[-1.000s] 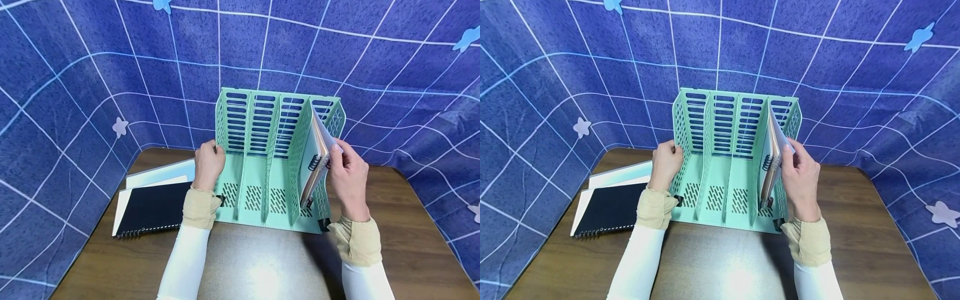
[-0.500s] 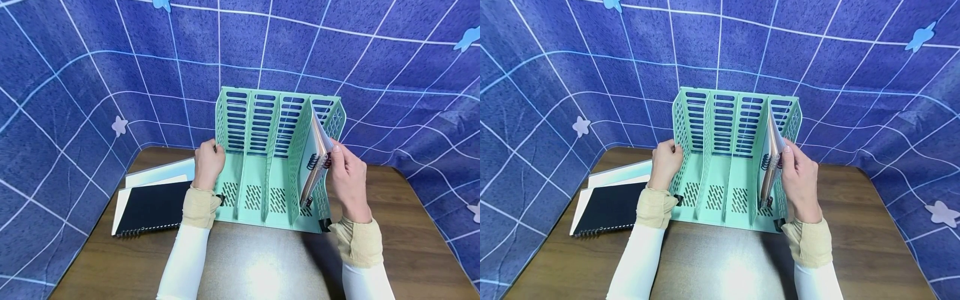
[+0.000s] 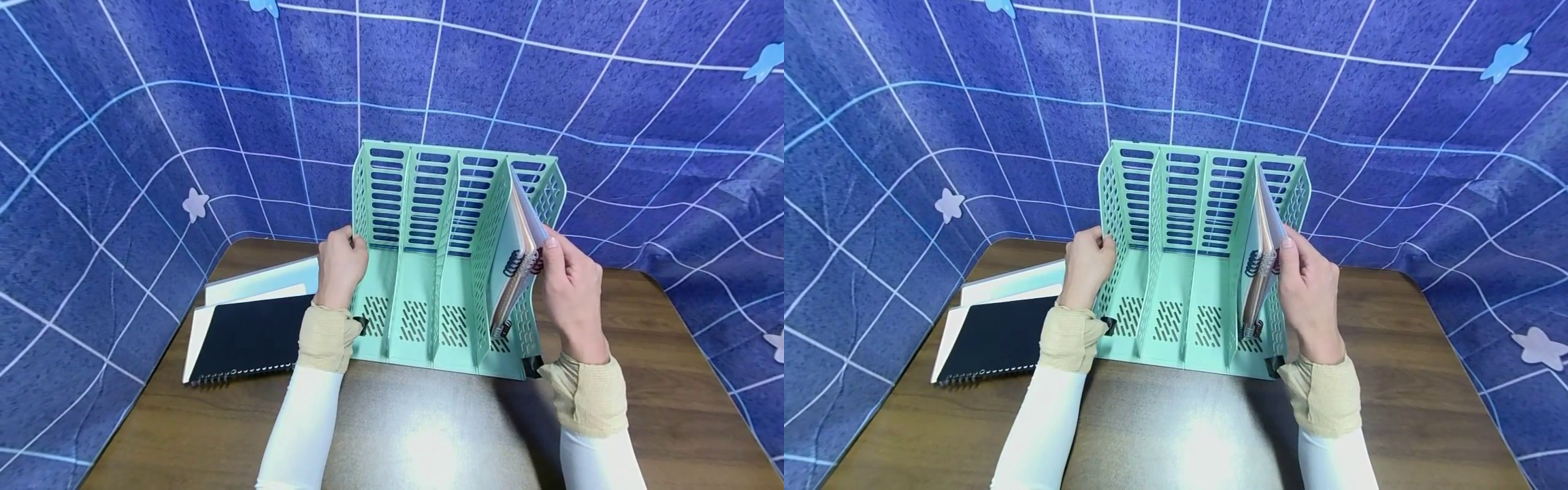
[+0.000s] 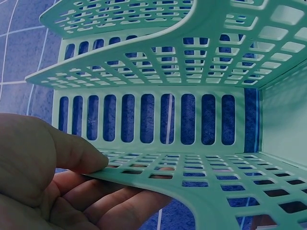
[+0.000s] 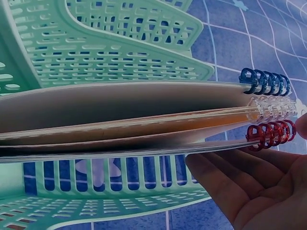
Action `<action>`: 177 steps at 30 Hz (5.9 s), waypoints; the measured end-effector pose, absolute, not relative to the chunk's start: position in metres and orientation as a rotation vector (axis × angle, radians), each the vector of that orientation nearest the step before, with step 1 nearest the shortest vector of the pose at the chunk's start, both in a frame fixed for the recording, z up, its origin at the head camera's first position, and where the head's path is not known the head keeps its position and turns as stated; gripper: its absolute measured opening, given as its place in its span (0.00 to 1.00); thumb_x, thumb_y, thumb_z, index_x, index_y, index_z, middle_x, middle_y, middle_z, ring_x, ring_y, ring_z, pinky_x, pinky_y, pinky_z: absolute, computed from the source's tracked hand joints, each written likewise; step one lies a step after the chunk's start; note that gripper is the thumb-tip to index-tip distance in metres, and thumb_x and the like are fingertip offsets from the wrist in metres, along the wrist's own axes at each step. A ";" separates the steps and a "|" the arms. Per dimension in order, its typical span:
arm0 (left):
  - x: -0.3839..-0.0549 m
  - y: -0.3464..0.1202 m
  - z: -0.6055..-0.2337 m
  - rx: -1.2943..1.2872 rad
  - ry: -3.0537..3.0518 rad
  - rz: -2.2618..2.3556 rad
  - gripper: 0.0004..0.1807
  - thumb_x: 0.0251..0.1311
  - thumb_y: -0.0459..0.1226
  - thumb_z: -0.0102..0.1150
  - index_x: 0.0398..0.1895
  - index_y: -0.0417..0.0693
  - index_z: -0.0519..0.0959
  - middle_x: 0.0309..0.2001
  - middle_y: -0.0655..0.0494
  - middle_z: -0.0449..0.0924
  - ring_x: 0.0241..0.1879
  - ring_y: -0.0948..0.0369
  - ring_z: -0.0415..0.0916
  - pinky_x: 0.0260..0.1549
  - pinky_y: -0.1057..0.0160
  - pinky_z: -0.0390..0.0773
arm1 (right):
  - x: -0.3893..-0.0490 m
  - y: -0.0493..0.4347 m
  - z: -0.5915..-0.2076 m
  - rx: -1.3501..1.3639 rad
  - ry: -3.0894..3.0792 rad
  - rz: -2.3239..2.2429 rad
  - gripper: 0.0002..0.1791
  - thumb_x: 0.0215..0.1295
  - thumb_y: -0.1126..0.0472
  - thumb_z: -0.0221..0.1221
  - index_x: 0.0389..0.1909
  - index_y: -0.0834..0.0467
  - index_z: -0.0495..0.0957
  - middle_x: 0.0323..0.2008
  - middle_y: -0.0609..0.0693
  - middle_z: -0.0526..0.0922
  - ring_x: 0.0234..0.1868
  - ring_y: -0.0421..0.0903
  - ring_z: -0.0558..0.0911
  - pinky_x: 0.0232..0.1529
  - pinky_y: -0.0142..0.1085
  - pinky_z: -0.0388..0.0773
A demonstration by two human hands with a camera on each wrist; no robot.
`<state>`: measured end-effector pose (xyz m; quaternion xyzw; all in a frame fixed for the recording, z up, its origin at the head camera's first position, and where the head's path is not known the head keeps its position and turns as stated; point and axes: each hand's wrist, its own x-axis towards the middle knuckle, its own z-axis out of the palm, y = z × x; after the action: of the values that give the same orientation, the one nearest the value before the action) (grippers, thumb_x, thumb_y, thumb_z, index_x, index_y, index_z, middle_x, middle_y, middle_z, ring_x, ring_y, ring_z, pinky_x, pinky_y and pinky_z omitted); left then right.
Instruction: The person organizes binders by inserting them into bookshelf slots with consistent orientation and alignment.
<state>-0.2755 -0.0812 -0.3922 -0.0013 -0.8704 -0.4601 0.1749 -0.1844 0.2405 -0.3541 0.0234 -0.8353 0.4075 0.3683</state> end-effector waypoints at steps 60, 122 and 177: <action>-0.277 -0.083 -0.392 0.031 -2.492 -1.274 0.12 0.71 0.38 0.51 0.29 0.43 0.78 0.13 0.57 0.62 0.11 0.58 0.57 0.16 0.58 0.64 | -0.203 0.281 -0.373 -0.176 -2.628 0.962 0.30 0.78 0.47 0.47 0.73 0.58 0.71 0.60 0.62 0.83 0.66 0.66 0.77 0.64 0.62 0.69; -0.161 -0.212 -0.411 -0.400 -3.202 -0.655 0.65 0.55 0.58 0.74 0.85 0.51 0.41 0.82 0.34 0.32 0.79 0.31 0.37 0.73 0.29 0.40 | -0.213 0.279 -0.397 0.050 -2.806 0.794 0.16 0.78 0.58 0.43 0.34 0.62 0.73 0.31 0.65 0.79 0.33 0.66 0.80 0.36 0.62 0.73; -0.131 -0.253 -0.383 -0.382 -2.605 -0.445 0.15 0.61 0.30 0.65 0.51 0.48 0.89 0.19 0.52 0.79 0.17 0.58 0.68 0.15 0.56 0.66 | -0.215 0.279 -0.399 0.087 -2.778 0.805 0.13 0.76 0.62 0.43 0.29 0.60 0.68 0.26 0.61 0.75 0.29 0.62 0.76 0.34 0.58 0.74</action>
<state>-0.1315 -0.2530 -0.3829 -0.1391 -0.9486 -0.1620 0.2335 -0.2149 0.2793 -0.3993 0.0299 -0.9527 0.2762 0.1236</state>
